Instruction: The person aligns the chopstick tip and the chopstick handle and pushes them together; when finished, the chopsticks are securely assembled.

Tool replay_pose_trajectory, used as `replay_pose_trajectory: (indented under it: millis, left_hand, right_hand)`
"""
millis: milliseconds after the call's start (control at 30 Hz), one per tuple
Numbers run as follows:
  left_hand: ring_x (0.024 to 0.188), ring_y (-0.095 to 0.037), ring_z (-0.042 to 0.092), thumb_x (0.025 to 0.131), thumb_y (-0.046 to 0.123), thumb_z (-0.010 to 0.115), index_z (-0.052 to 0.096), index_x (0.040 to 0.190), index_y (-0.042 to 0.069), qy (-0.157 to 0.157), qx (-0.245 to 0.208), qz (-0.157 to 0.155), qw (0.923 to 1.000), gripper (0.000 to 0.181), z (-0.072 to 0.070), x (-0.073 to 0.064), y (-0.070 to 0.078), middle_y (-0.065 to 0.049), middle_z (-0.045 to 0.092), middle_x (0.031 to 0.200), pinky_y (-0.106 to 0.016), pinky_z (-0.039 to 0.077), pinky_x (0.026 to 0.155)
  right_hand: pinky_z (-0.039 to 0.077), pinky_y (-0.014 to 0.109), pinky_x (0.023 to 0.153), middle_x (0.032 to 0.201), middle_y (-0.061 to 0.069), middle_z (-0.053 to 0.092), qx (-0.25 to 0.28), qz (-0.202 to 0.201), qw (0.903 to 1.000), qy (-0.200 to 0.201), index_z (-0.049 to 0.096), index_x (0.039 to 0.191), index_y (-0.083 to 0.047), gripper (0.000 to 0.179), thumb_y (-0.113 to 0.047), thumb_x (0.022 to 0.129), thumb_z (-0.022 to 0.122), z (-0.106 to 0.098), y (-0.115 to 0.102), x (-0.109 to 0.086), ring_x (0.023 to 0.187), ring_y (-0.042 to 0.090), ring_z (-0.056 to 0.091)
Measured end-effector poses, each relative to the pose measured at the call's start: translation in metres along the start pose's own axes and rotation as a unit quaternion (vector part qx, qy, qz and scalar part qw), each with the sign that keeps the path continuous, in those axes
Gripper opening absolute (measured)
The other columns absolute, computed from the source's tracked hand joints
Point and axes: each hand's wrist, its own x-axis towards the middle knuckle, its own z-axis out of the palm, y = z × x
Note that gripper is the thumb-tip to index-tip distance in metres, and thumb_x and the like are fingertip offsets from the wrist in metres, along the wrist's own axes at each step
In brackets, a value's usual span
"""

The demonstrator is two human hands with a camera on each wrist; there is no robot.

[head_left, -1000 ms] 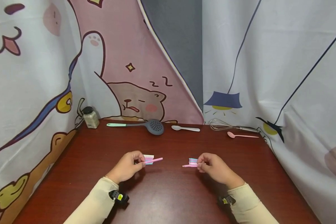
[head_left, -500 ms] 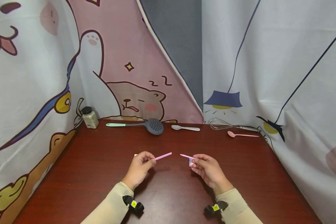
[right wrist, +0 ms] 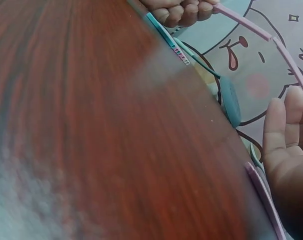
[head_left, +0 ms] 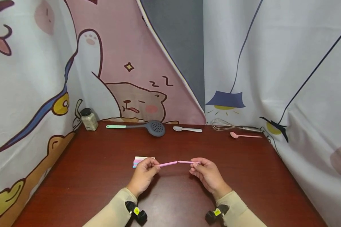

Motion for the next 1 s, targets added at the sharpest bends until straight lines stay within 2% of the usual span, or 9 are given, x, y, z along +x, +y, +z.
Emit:
replay_pose_trajectory:
  millis: [167, 433, 600, 800, 1000]
  left_hand:
    - [0.067, -0.006, 0.053, 0.091, -0.004, 0.071, 0.064, 0.097, -0.008, -0.002, 0.003, 0.014, 0.9999, 0.009, -0.0007, -0.0012, -0.0018, 0.000, 0.060, 0.080, -0.019, 0.042, 0.061]
    - [0.064, -0.007, 0.052, 0.093, -0.003, 0.069, 0.065, 0.098, -0.005, 0.011, 0.015, 0.020, 0.9996, 0.007, -0.0026, -0.0011, -0.0023, 0.005, 0.060, 0.077, -0.019, 0.043, 0.056]
    - [0.064, -0.006, 0.052, 0.093, -0.001, 0.072, 0.066, 0.098, -0.004, 0.008, 0.013, 0.010, 0.9998, 0.008, -0.0028, -0.0001, -0.0010, 0.003, 0.060, 0.078, -0.020, 0.042, 0.056]
    - [0.062, -0.008, 0.051, 0.094, -0.002, 0.072, 0.067, 0.097, -0.003, 0.009, 0.010, -0.002, 0.9999, 0.006, -0.0033, -0.0004, -0.0002, 0.002, 0.059, 0.078, -0.020, 0.042, 0.056]
    - [0.063, -0.008, 0.051, 0.094, 0.000, 0.073, 0.068, 0.098, -0.003, 0.009, 0.005, 0.006, 0.9999, 0.007, -0.0029, -0.0006, -0.0023, 0.002, 0.060, 0.078, -0.020, 0.042, 0.057]
  right_hand:
    - [0.062, 0.029, 0.080, 0.092, 0.003, 0.072, -0.011, -0.010, 0.9999, -0.002, 0.071, 0.110, -0.005, 0.018, 0.005, 0.102, 0.059, -0.0001, 0.0029, -0.0009, 0.077, 0.009, 0.071]
    - [0.063, 0.030, 0.079, 0.091, 0.004, 0.071, -0.031, -0.014, 0.9994, 0.006, 0.068, 0.112, 0.003, 0.014, 0.005, 0.102, 0.060, 0.0031, 0.0002, -0.0010, 0.077, 0.010, 0.071]
    - [0.063, 0.030, 0.078, 0.091, 0.005, 0.070, -0.043, -0.009, 0.9989, 0.019, 0.063, 0.115, 0.012, 0.016, 0.006, 0.101, 0.060, 0.0039, -0.0017, -0.0006, 0.076, 0.011, 0.071]
    - [0.063, 0.030, 0.077, 0.089, 0.006, 0.070, -0.053, -0.004, 0.9981, 0.031, 0.066, 0.111, 0.010, 0.013, 0.008, 0.099, 0.061, 0.0051, -0.0013, 0.0005, 0.076, 0.011, 0.071]
    - [0.062, 0.028, 0.075, 0.087, 0.004, 0.070, -0.084, 0.012, 0.9946, 0.060, 0.058, 0.116, 0.024, 0.022, 0.011, 0.098, 0.060, 0.0069, -0.0011, 0.0019, 0.076, 0.011, 0.069]
